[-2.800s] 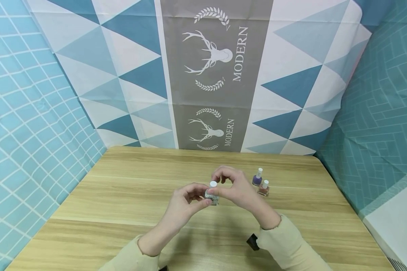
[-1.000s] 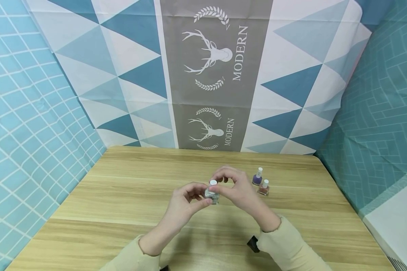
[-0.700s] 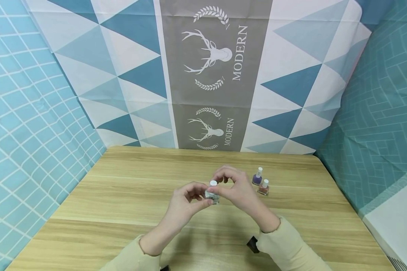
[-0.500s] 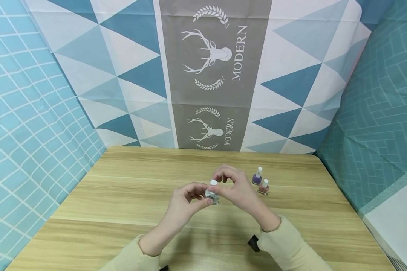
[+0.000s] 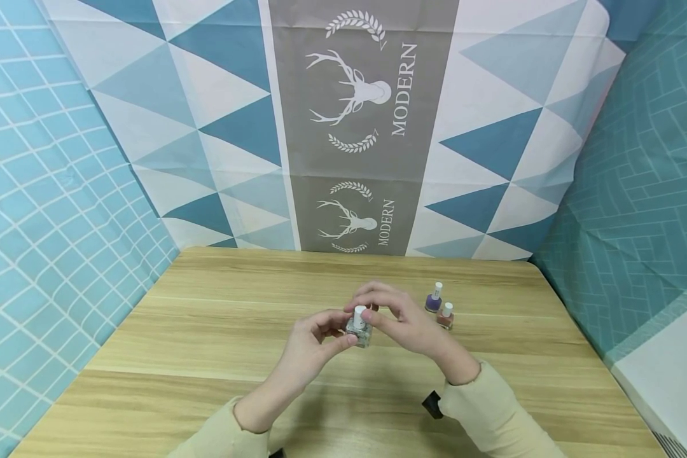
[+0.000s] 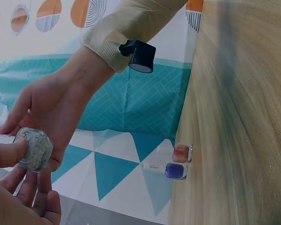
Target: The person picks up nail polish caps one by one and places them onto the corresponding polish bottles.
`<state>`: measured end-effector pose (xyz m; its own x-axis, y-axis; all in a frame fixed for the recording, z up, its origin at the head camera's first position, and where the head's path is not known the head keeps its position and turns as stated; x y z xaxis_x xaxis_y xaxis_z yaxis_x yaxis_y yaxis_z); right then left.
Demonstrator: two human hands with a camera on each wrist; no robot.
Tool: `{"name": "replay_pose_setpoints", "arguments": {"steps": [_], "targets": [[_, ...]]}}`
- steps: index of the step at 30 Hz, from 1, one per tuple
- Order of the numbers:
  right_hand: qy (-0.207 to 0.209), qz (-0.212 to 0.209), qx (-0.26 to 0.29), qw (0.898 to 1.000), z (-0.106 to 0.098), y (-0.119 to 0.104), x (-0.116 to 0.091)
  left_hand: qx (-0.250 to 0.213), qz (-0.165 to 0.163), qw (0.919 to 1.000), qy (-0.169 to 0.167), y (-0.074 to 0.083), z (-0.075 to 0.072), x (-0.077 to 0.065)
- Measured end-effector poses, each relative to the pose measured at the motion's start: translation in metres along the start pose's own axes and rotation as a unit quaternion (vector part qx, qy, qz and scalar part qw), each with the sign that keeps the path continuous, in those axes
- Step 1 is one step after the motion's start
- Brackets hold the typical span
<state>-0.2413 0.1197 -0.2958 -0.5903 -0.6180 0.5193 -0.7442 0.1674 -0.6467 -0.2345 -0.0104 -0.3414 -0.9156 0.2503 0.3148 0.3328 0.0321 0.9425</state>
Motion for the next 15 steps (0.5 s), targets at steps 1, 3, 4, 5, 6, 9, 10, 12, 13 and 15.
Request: {"name": "replay_pose_setpoints", "arguments": {"steps": [1, 3, 4, 5, 6, 9, 10, 12, 13, 15], "targets": [[0.002, 0.000, -0.001, 1.000, 0.0000, 0.0007, 0.0000, 0.000, 0.000, 1.0000, 0.000, 0.0004, 0.0000, 0.0000], [0.009, 0.001, -0.002, 1.000, -0.0002, 0.0019, 0.0001, 0.000, -0.002, 1.0000, 0.001, 0.0006, -0.0002, 0.0002], [0.012, 0.002, -0.003, 1.000, -0.0003, 0.0028, 0.0002, 0.000, -0.003, 1.0000, 0.001, 0.0003, -0.0003, 0.0003], [0.016, 0.003, -0.003, 1.000, -0.0004, 0.0033, 0.0003, 0.000, -0.004, 1.0000, 0.001, 0.0001, -0.0004, 0.0004], [0.021, 0.007, -0.005, 1.000, -0.0007, 0.0042, 0.0003, 0.000, -0.005, 1.0000, 0.001, -0.0005, -0.0005, 0.0004], [0.033, 0.016, -0.011, 0.999, -0.0013, 0.0057, 0.0005, -0.002, -0.010, 0.9999, 0.002, -0.0025, -0.0007, 0.0003], [0.037, 0.017, -0.014, 0.999, -0.0016, 0.0061, 0.0005, -0.004, -0.012, 0.9999, 0.002, -0.0032, -0.0009, 0.0003], [0.045, 0.020, -0.021, 0.999, -0.0018, 0.0066, 0.0002, -0.007, -0.015, 0.9998, 0.006, -0.0042, -0.0012, 0.0004], [0.048, 0.021, -0.024, 0.998, -0.0019, 0.0070, 0.0000, -0.009, -0.016, 0.9998, 0.007, -0.0044, -0.0013, 0.0006], [0.055, 0.025, -0.033, 0.998, -0.0020, 0.0077, -0.0004, -0.010, -0.016, 0.9998, 0.011, -0.0044, -0.0015, 0.0010]]}}
Point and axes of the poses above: each hand's wrist, its own x-axis towards the middle knuckle, its own z-axis out of the palm, y = z × x, the point moved 8 cm from there along x, towards the middle knuckle, and after that the axes turned 3 degrees about -x, right-handed, at the moved point
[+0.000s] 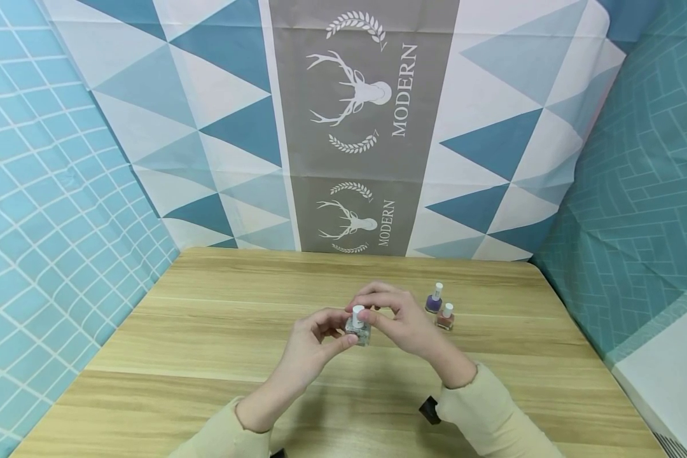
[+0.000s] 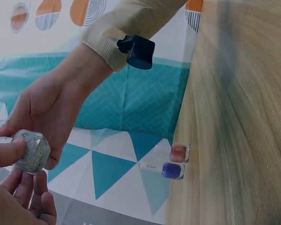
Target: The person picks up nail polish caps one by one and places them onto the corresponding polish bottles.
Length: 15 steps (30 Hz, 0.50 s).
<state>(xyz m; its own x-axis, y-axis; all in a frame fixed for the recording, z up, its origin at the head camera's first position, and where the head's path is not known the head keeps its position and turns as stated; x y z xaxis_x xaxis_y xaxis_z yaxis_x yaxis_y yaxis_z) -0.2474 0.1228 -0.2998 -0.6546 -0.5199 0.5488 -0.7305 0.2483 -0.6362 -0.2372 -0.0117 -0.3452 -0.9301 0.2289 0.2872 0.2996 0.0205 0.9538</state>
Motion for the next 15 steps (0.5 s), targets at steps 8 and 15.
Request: {"name": "replay_pose_setpoints", "arguments": {"steps": [8, 15], "targets": [[0.028, 0.016, -0.024, 0.999, -0.0023, -0.0002, -0.0017, 0.018, 0.007, 0.9998, 0.008, 0.0001, -0.0004, 0.0007], [0.059, 0.009, -0.049, 0.997, -0.0044, -0.0055, -0.0010, 0.015, 0.001, 0.9997, 0.022, -0.0017, -0.0014, 0.0010]]}}
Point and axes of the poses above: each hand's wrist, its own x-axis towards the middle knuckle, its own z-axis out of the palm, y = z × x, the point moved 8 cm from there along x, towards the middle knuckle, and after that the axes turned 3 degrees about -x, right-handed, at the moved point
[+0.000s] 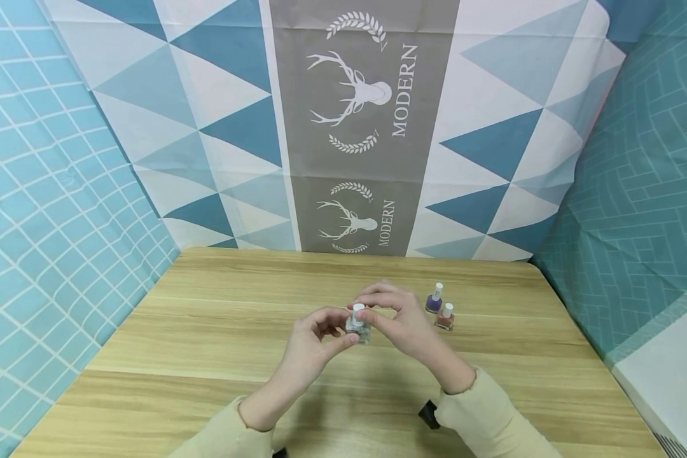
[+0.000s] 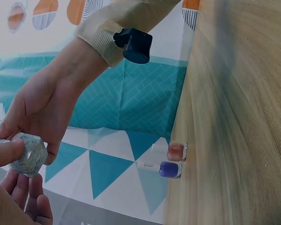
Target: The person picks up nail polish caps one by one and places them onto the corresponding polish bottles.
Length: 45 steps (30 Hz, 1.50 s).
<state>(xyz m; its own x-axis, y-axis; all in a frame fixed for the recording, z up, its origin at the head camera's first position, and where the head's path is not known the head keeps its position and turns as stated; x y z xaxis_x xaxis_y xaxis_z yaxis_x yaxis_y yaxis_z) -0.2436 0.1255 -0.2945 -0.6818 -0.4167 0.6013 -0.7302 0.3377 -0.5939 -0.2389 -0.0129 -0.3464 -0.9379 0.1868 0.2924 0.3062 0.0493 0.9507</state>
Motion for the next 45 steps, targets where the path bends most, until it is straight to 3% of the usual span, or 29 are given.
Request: {"name": "replay_pose_setpoints", "arguments": {"steps": [3, 10, 20, 29, 35, 40, 45], "targets": [[0.012, -0.003, -0.010, 1.000, 0.000, -0.002, 0.000, 0.002, 0.003, 0.9999, 0.009, 0.001, 0.000, 0.000], [0.033, 0.003, -0.039, 0.999, 0.000, 0.001, -0.001, 0.021, -0.005, 0.9994, 0.029, 0.020, -0.002, -0.003], [0.018, 0.027, -0.040, 0.999, 0.000, 0.004, -0.002, 0.023, 0.008, 0.9993, 0.029, -0.004, -0.001, 0.002], [0.004, 0.032, -0.054, 0.998, -0.015, 0.009, -0.005, -0.014, 0.014, 0.9998, -0.008, -0.003, 0.000, 0.007], [0.015, 0.056, -0.079, 0.995, -0.035, 0.020, -0.011, 0.009, 0.035, 0.9994, 0.000, 0.004, -0.015, 0.008], [0.014, 0.092, -0.091, 0.992, -0.050, 0.037, -0.021, 0.056, 0.072, 0.9958, -0.006, 0.011, -0.026, 0.006], [0.019, 0.110, -0.085, 0.990, -0.061, 0.053, -0.033, 0.095, 0.082, 0.9921, -0.010, 0.011, -0.036, 0.004]]}}
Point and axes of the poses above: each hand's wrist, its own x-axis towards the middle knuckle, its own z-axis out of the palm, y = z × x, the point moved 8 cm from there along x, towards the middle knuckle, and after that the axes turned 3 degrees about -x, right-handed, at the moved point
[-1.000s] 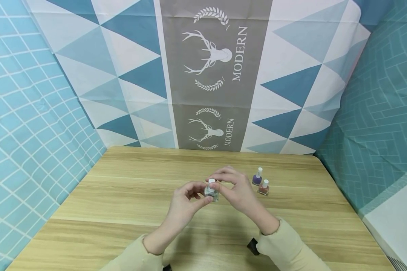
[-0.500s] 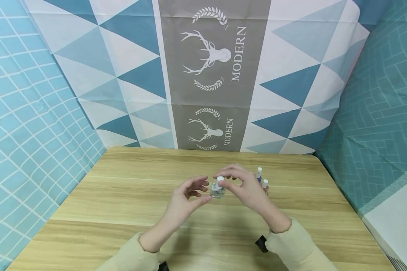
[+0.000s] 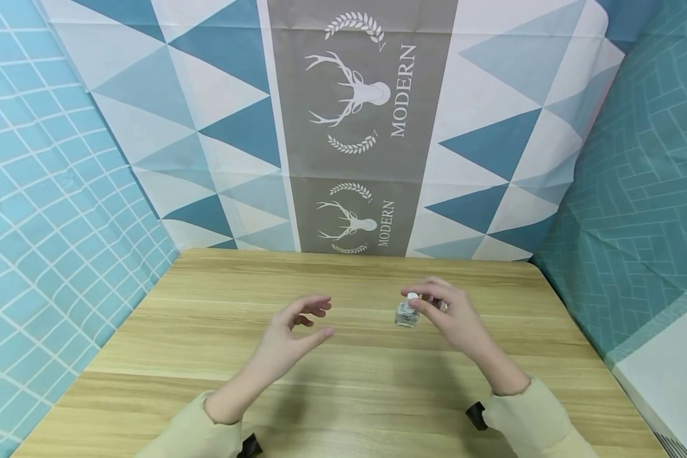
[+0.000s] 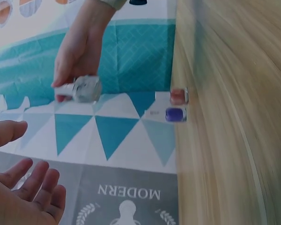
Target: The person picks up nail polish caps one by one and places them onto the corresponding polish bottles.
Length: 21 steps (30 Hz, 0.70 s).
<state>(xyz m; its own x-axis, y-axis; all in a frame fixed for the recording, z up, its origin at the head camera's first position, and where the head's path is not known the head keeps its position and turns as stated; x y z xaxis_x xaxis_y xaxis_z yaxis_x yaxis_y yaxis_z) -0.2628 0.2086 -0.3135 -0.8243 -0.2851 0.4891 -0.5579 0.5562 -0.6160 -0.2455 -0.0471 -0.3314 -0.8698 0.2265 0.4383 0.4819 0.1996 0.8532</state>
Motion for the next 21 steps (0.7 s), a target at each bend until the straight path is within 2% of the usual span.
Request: {"name": "replay_pose_setpoints", "arguments": {"steps": [7, 16, 21], "targets": [[0.016, -0.011, -0.039, 0.999, -0.010, 0.016, -0.011, 0.048, 0.005, 0.9988, 0.009, -0.007, -0.013, -0.006], [0.019, 0.036, -0.069, 0.997, -0.017, 0.049, -0.027, 0.084, 0.008, 0.9962, 0.022, -0.020, -0.028, -0.014], [0.022, 0.036, -0.070, 0.997, -0.018, 0.064, -0.034, 0.104, 0.025, 0.9935, 0.040, -0.024, -0.036, -0.019]]}}
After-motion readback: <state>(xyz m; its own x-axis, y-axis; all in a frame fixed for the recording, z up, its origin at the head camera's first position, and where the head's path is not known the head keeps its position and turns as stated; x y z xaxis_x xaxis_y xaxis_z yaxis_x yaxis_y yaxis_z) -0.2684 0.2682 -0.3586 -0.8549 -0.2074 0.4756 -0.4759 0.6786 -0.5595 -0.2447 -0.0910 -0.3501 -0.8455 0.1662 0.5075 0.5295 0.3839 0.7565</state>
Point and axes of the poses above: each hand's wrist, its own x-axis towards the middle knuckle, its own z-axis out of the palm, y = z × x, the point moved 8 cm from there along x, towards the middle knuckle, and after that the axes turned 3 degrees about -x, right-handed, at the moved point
